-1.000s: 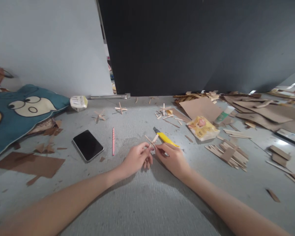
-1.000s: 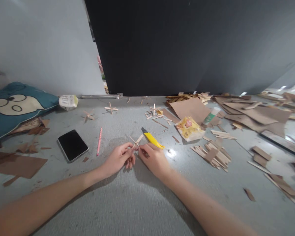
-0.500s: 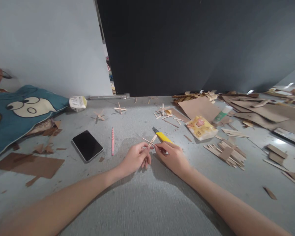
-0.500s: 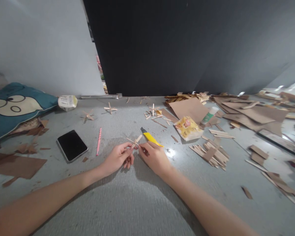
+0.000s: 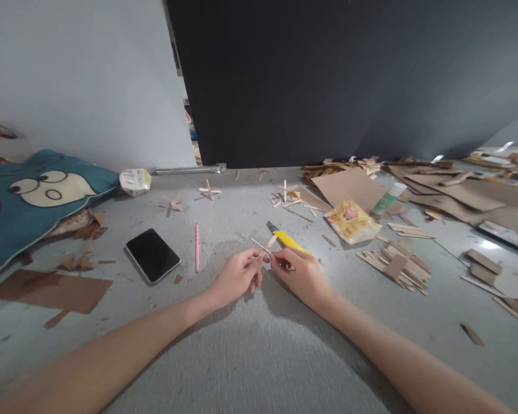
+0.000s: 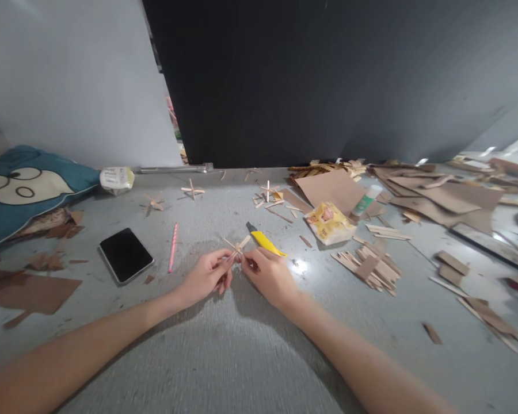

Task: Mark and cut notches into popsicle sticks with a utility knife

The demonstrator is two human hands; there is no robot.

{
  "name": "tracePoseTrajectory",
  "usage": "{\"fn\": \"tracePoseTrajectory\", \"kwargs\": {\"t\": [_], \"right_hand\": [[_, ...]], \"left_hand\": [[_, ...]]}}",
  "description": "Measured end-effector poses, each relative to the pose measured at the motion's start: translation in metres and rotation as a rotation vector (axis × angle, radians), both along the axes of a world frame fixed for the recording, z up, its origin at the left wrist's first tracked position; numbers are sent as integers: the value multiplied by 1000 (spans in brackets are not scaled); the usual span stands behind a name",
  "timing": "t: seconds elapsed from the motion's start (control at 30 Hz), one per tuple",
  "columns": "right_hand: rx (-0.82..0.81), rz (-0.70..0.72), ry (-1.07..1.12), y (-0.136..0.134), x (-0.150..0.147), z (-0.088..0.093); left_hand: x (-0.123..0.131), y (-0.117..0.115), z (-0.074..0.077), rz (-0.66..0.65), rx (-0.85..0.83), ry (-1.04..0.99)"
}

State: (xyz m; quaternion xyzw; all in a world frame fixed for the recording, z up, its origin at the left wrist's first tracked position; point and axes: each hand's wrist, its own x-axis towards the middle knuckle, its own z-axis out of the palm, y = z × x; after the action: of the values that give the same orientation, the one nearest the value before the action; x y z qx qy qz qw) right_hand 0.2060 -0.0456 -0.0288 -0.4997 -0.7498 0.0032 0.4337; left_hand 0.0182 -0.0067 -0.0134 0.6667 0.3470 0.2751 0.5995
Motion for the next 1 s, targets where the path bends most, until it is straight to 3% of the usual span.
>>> {"fn": "tracePoseTrajectory", "kwargs": {"t": [0.2, 0.63, 1.0], "right_hand": [[33, -48, -25, 3, 1, -2], [31, 132, -36, 4, 7, 1], [14, 169, -19, 4, 7, 2]], "left_hand": [[1, 0, -1, 6, 15, 17], [0, 1, -5, 40, 1, -17], [0, -1, -2, 37, 27, 29]]}}
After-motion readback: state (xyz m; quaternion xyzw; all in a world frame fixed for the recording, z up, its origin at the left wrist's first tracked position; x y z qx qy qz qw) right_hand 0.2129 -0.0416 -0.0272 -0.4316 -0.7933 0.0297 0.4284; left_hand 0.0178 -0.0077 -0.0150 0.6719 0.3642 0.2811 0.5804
